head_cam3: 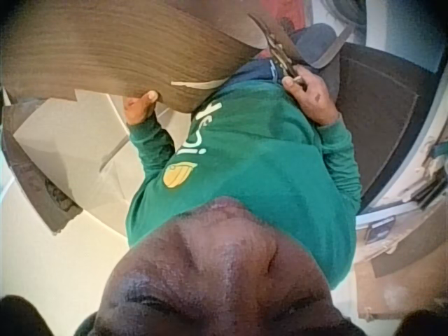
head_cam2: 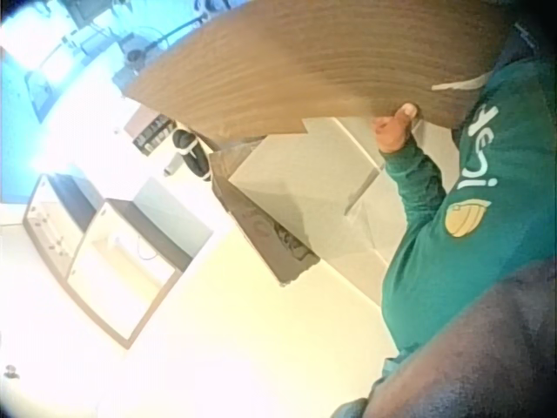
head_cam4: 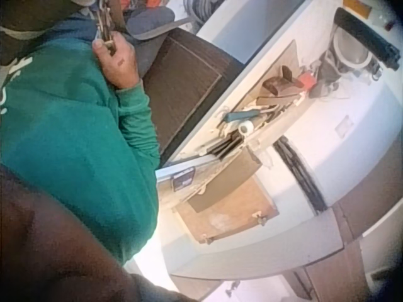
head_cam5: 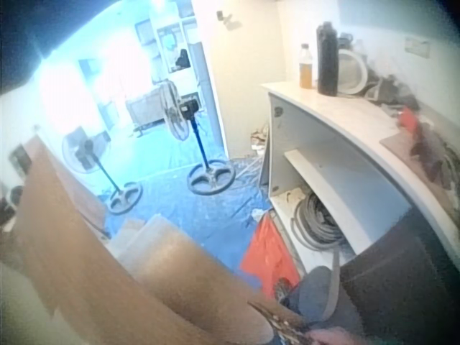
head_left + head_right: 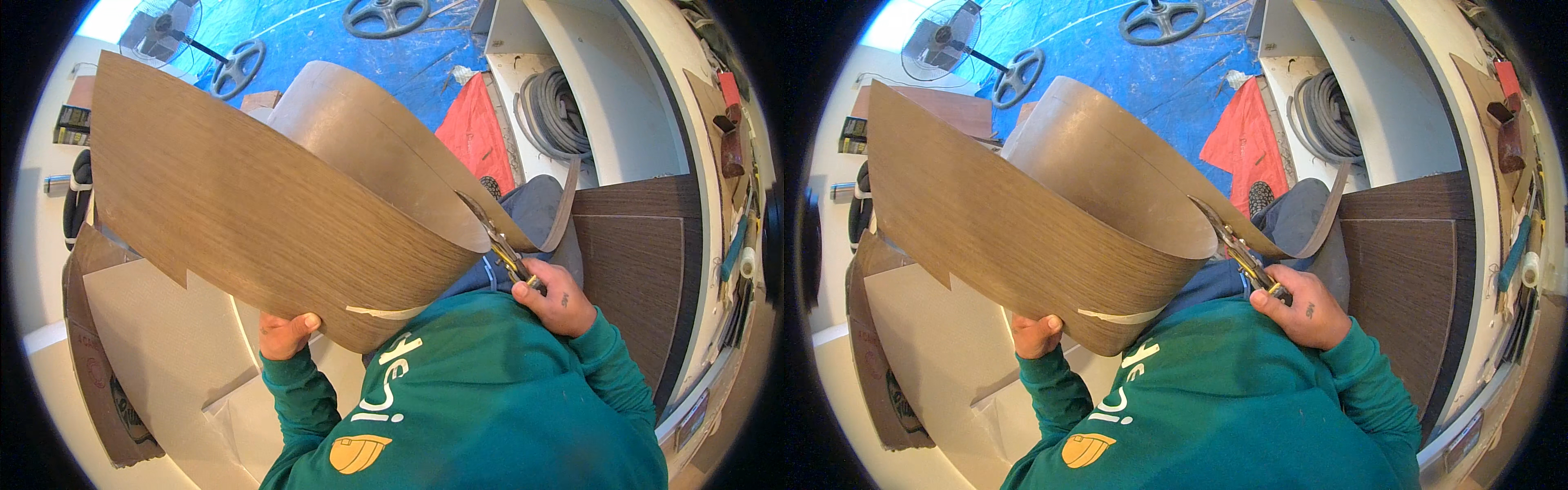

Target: The person uses tin snips to cut a curved piece of wood-grain laminate sheet. They hold the sheet with one hand and cut along its edge with the other, trimming the material in a workshop setting.

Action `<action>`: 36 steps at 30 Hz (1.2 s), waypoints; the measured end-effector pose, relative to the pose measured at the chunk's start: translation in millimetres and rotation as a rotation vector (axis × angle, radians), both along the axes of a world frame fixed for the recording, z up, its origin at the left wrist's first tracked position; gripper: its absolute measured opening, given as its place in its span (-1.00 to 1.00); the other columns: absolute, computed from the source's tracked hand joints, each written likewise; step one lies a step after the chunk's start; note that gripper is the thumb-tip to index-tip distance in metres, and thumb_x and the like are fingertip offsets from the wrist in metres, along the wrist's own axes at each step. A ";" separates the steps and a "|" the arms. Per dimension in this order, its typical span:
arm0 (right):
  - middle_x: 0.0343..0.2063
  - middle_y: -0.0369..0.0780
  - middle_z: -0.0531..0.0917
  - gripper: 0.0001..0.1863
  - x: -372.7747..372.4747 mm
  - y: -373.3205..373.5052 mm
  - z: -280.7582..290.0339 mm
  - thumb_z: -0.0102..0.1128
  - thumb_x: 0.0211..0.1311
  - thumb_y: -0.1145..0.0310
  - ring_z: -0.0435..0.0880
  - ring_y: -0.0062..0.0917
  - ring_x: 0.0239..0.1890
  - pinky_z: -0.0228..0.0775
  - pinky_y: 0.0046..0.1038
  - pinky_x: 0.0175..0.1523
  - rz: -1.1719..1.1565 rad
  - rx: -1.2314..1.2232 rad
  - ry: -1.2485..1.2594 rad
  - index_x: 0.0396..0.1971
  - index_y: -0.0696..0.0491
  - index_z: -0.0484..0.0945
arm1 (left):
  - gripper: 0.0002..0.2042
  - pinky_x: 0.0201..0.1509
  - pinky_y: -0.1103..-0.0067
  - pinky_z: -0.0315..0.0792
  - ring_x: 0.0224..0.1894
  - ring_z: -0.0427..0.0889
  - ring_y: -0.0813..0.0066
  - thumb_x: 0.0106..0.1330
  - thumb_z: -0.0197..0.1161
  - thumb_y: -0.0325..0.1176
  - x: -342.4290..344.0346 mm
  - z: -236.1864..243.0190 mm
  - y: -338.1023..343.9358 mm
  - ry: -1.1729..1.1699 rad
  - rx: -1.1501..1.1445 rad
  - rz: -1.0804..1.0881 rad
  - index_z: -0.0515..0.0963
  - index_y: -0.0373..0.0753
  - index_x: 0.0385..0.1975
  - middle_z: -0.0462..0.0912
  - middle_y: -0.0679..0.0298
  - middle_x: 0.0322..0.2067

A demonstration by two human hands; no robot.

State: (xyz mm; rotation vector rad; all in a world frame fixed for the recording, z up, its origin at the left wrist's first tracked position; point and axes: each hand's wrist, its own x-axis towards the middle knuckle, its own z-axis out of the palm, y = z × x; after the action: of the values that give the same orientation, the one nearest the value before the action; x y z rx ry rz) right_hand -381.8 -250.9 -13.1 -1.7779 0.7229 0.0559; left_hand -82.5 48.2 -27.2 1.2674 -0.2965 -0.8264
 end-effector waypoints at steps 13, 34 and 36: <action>-0.38 0.01 0.64 -0.50 2.7 0.5 4.8 0.24 0.35 0.00 0.66 -0.21 -0.32 0.46 -0.28 -0.15 -0.007 0.020 0.045 -0.14 0.23 0.57 | -0.29 0.24 0.25 0.45 0.14 0.60 0.07 0.04 0.52 -0.57 1.8 0.1 -1.3 0.004 -0.010 0.000 0.36 -0.45 0.25 0.61 -0.06 0.10; -0.40 0.01 0.64 -0.48 0.4 3.5 2.7 0.26 0.35 -0.04 0.67 -0.21 -0.34 0.48 -0.27 -0.16 -0.017 -0.033 0.020 -0.17 0.22 0.60 | -0.28 0.24 0.22 0.47 0.14 0.61 0.08 0.03 0.54 -0.57 2.1 0.3 1.7 0.005 -0.024 0.003 0.36 -0.43 0.26 0.62 -0.01 0.10; -0.39 0.01 0.64 -0.49 0.7 3.5 3.3 0.26 0.35 -0.03 0.67 -0.20 -0.32 0.48 -0.27 -0.15 -0.017 -0.035 0.019 -0.17 0.22 0.60 | -0.28 0.24 0.22 0.47 0.14 0.61 0.08 0.03 0.54 -0.57 0.8 3.0 -0.6 -0.007 -0.026 0.008 0.37 -0.43 0.25 0.61 -0.02 0.11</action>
State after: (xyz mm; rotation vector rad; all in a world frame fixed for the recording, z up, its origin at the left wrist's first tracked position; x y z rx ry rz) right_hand -381.1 -247.3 -9.8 -1.8060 0.7566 0.0490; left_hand -81.7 47.6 -24.2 1.2471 -0.3067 -0.8093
